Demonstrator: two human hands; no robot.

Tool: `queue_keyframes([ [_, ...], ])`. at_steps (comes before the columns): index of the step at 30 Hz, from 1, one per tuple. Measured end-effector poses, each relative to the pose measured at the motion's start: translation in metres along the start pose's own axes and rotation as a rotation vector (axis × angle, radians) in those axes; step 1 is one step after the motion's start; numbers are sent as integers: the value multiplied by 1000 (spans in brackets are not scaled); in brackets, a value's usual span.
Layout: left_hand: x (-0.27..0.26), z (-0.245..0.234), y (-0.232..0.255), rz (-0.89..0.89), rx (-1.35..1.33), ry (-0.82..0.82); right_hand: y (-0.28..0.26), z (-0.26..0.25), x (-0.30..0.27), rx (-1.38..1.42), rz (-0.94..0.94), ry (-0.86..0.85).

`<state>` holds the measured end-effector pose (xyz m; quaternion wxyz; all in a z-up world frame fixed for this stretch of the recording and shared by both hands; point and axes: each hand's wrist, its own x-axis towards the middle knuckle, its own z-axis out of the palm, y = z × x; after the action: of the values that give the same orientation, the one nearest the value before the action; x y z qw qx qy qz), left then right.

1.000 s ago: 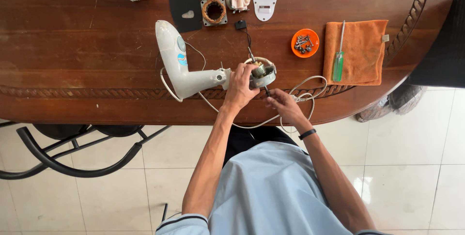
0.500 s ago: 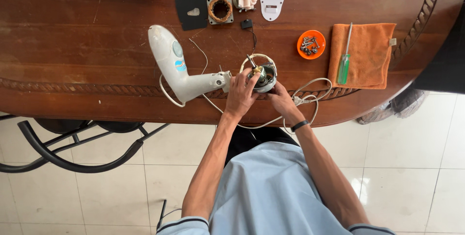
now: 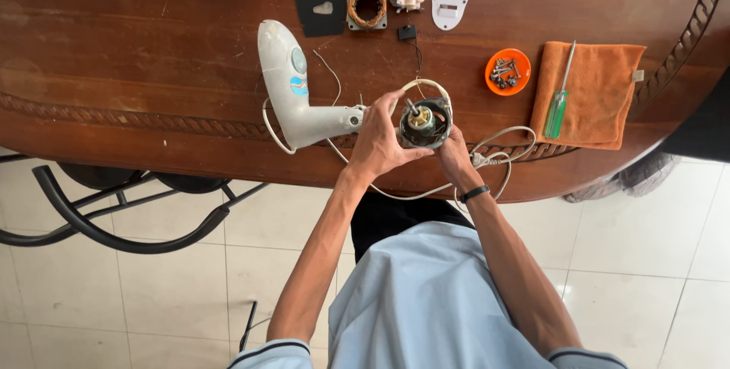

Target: The person disassembles an electric fan by removing screws and separating the motor housing from the base. They use a screwdriver to loosen fasteners and then pull apart the connected components, leaving the parts on the table.

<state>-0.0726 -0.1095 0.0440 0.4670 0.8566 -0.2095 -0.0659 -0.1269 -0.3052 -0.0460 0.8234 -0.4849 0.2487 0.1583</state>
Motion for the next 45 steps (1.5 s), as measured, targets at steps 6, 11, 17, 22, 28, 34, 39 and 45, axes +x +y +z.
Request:
queue_keyframes([
  [6, 20, 3, 0, -42, 186, -156, -6, -4, 1, -65, 19, -36],
  [11, 16, 15, 4, -61, 221, -88, -17, -11, 2, -424, -29, 37],
  [17, 11, 31, 1, -59, 220, -47, -42, -5, -12, -499, -77, 145],
  [22, 12, 46, -9, -81, 265, -64, -77, 14, -38, -206, 61, 222],
  [28, 14, 47, -12, -92, 236, -73, -79, 42, -33, -378, 72, 140],
  [34, 21, 32, 5, -198, 127, -136, -66, 34, -28, -226, 56, 82],
  [39, 27, 7, 1, -294, -10, -325, -67, 28, -32, -127, 44, -12],
  [45, 35, -3, -6, -389, -215, -404, -68, 23, -34, -99, 45, -68],
])
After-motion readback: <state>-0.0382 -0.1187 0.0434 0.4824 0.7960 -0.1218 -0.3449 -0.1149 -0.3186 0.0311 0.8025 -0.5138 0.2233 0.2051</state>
